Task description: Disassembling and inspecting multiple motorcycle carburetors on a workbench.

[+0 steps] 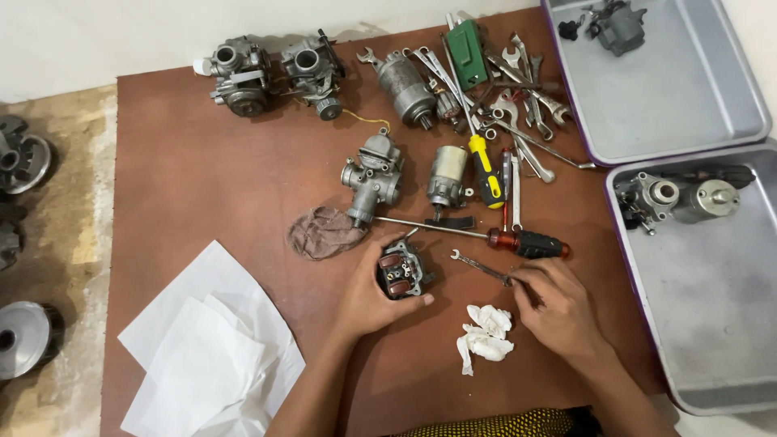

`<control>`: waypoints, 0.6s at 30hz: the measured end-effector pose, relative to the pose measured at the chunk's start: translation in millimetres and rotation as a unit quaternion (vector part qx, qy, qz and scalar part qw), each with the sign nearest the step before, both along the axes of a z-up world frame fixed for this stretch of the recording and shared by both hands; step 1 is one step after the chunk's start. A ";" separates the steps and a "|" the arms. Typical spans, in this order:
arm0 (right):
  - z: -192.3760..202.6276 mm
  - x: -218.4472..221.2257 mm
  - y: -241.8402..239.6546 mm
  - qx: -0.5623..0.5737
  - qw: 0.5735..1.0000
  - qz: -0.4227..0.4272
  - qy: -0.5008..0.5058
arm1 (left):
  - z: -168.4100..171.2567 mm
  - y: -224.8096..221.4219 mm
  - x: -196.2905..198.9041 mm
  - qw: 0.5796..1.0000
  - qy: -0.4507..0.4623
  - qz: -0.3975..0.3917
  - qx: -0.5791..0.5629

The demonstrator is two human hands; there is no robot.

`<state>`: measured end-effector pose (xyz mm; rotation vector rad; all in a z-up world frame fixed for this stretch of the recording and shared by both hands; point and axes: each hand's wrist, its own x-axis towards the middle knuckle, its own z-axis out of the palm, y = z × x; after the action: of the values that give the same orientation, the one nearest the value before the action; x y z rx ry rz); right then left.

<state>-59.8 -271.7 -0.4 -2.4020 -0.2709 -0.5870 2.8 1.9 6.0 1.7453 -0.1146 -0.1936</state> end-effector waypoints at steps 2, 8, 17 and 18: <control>0.5 -0.2 0.5 -0.001 1.000 0.000 0.001 | -0.6 -1.1 0.1 1.000 0.000 0.001 0.005; -11.6 -1.9 -1.8 -0.012 1.000 -0.004 0.005 | 1.5 -0.3 0.7 1.000 -0.004 -0.003 0.018; -13.6 -2.3 -1.1 -0.013 1.000 -0.005 0.013 | -1.8 -0.6 0.0 1.000 -0.016 -0.001 0.023; -15.3 -2.4 -1.7 -0.017 1.000 -0.003 0.011 | -0.1 0.2 0.7 0.999 -0.020 -0.001 0.029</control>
<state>-62.3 -273.4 -15.7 -2.4415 -0.2667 -0.5611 3.6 2.1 5.9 1.8084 -0.1401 -0.1644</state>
